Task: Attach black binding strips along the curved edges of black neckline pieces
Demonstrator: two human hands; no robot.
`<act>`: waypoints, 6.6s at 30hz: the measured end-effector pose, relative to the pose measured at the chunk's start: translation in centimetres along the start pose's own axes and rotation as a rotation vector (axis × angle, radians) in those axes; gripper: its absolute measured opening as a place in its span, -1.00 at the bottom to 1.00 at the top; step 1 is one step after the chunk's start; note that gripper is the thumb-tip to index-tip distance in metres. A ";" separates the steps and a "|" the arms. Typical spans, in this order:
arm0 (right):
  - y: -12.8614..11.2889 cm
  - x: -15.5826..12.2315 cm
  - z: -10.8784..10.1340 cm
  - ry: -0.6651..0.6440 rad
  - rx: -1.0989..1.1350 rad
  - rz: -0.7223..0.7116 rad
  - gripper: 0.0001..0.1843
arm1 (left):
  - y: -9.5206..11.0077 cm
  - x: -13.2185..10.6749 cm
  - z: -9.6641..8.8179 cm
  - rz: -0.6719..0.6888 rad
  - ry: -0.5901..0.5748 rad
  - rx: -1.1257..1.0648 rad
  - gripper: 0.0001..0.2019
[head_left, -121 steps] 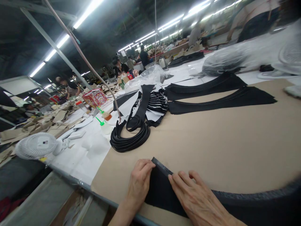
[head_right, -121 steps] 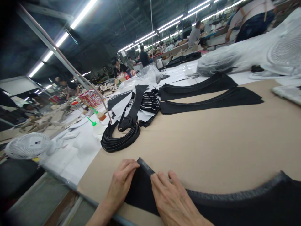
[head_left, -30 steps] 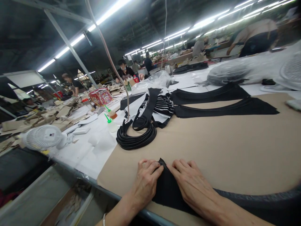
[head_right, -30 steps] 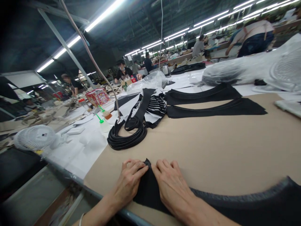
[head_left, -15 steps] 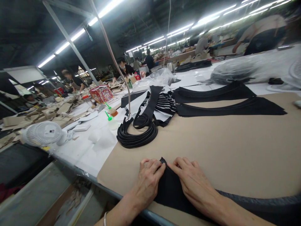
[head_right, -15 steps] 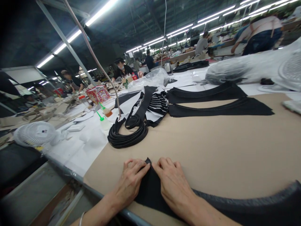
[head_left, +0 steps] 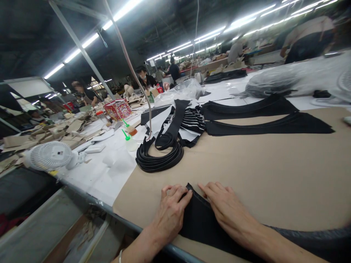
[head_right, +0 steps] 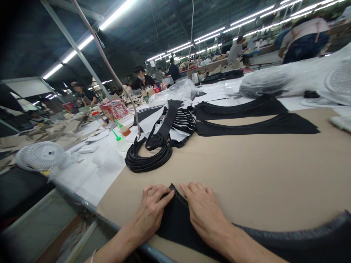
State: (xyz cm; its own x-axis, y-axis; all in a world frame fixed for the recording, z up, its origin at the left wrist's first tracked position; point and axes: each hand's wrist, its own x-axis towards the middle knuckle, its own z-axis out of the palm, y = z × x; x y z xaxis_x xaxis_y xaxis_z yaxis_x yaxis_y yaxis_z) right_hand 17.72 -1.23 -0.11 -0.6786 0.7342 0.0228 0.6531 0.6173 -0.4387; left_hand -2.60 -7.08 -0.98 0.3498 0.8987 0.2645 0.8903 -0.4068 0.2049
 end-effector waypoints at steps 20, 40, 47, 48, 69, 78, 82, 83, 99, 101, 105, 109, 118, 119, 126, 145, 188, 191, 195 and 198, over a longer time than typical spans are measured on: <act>-1.9 1.5 -0.8 0.012 0.077 0.141 -0.82 | 0.7 2.5 -1.0 -0.477 0.155 -0.512 -0.73; -1.7 1.3 -2.8 0.006 0.421 -0.048 -0.63 | 0.2 4.3 -5.3 -0.500 -0.145 -0.944 -0.84; -2.6 0.8 -3.7 0.003 0.286 -0.077 -0.68 | 0.7 4.1 -5.7 -0.508 -0.159 -0.913 -0.85; -2.7 0.8 -3.7 0.009 0.264 -0.090 -0.67 | 0.8 4.0 -5.7 -0.508 -0.158 -0.910 -0.85; -3.0 0.8 -4.2 0.039 0.182 -0.237 -0.66 | 1.9 3.8 -6.8 -0.478 -0.089 -0.868 -0.85; -2.8 0.5 -4.4 0.107 0.090 -0.306 -0.59 | 2.5 3.9 -7.2 -0.491 -0.087 -0.786 -0.84; -2.3 0.1 -4.6 0.197 0.060 -0.410 -0.58 | 2.8 3.9 -7.1 -0.516 -0.079 -0.770 -0.84; -2.2 0.0 -4.6 0.201 0.051 -0.422 -0.57 | 2.9 3.9 -7.1 -0.513 -0.079 -0.771 -0.84; -2.4 0.3 -3.0 0.136 -0.060 -0.327 -0.72 | 4.1 3.9 -7.3 -0.482 -0.096 -0.754 -0.84; -2.3 0.3 -2.9 0.130 -0.070 -0.331 -0.70 | 4.3 3.9 -7.5 -0.468 -0.100 -0.753 -0.85; -2.3 0.0 -3.3 0.152 -0.006 -0.339 -0.62 | 4.2 4.0 -8.3 -0.424 -0.098 -0.808 -0.87; -2.4 -0.1 -4.3 0.158 0.222 -0.301 -0.55 | 3.5 4.4 -8.4 -0.457 -0.136 -0.951 -0.78; -1.5 0.0 -4.3 0.017 0.607 -0.027 -0.46 | 2.5 4.4 -6.6 -0.622 -0.065 -1.037 -0.68; -1.4 0.0 -4.2 0.010 0.600 -0.024 -0.49 | 2.5 4.4 -6.6 -0.621 -0.064 -1.030 -0.68; -1.8 0.0 -4.5 0.009 0.464 -0.078 -0.53 | 2.9 4.5 -6.7 -0.641 -0.050 -0.995 -0.67; -2.7 -0.4 -6.1 0.005 0.356 -0.168 -0.53 | 3.5 4.5 -6.4 -0.690 -0.012 -0.984 -0.66; 2.6 -4.0 -4.2 0.009 0.083 -0.115 -0.83 | 0.7 3.5 -2.2 -0.667 0.255 -0.451 -0.77; 2.1 -3.8 -3.6 0.005 0.038 -0.098 -0.82 | 3.3 3.8 -2.3 -0.391 0.082 -0.436 -0.77; 1.3 -3.2 -2.8 0.010 0.035 -0.038 -0.78 | 4.9 4.2 -1.9 -0.276 -0.150 -0.390 -0.72; 0.9 -2.7 -3.1 -0.067 0.092 0.059 -0.80 | 4.7 4.7 -1.6 -0.238 -0.244 -0.327 -0.76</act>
State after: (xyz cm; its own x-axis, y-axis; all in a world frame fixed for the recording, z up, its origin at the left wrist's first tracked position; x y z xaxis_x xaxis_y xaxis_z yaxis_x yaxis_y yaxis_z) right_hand 21.12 -1.79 2.21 -0.6628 0.7461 -0.0638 0.6608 0.5427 -0.5184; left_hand 2.77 -5.08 2.76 0.2401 0.9696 -0.0469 0.8291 -0.1796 0.5295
